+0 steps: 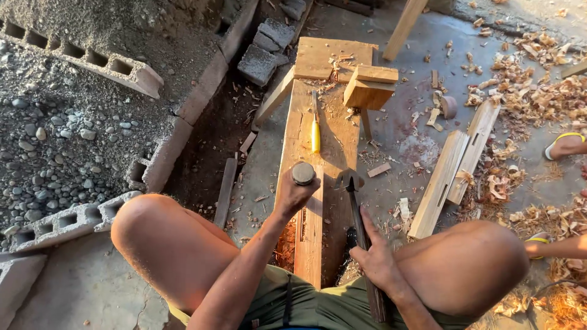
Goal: Using a hammer and chisel to carve a groove into a wooden plank.
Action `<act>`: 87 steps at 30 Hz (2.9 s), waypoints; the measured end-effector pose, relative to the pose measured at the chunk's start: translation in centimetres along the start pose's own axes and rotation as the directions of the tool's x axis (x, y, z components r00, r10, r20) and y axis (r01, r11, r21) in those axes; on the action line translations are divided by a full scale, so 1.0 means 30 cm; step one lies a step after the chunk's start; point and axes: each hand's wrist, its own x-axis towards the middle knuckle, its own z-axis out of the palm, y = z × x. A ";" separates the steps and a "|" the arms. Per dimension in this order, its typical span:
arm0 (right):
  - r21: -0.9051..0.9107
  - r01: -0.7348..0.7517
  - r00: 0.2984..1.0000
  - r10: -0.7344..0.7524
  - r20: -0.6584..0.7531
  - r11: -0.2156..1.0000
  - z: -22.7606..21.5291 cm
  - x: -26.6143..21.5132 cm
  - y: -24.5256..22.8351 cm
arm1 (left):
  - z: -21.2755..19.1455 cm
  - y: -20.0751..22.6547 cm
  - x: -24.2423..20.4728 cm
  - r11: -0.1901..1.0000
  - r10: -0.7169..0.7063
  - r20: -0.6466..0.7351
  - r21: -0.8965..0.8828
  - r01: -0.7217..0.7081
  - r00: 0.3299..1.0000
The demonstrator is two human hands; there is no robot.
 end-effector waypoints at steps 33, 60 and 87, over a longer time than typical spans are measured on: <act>-0.835 0.401 0.897 -0.344 0.276 0.376 -0.018 -0.006 -0.188 | 0.069 -0.259 -0.050 0.991 0.124 0.019 -0.056 -0.122 0.992; -0.260 -0.060 0.997 0.072 0.036 0.964 -0.034 -0.169 -0.083 | 0.026 -0.058 -0.058 0.998 -0.066 0.010 0.001 0.066 0.998; -0.710 0.449 0.875 -0.428 0.226 0.543 -0.027 -0.232 -0.270 | 0.009 0.005 -0.184 0.985 0.153 0.053 -0.090 -0.148 0.987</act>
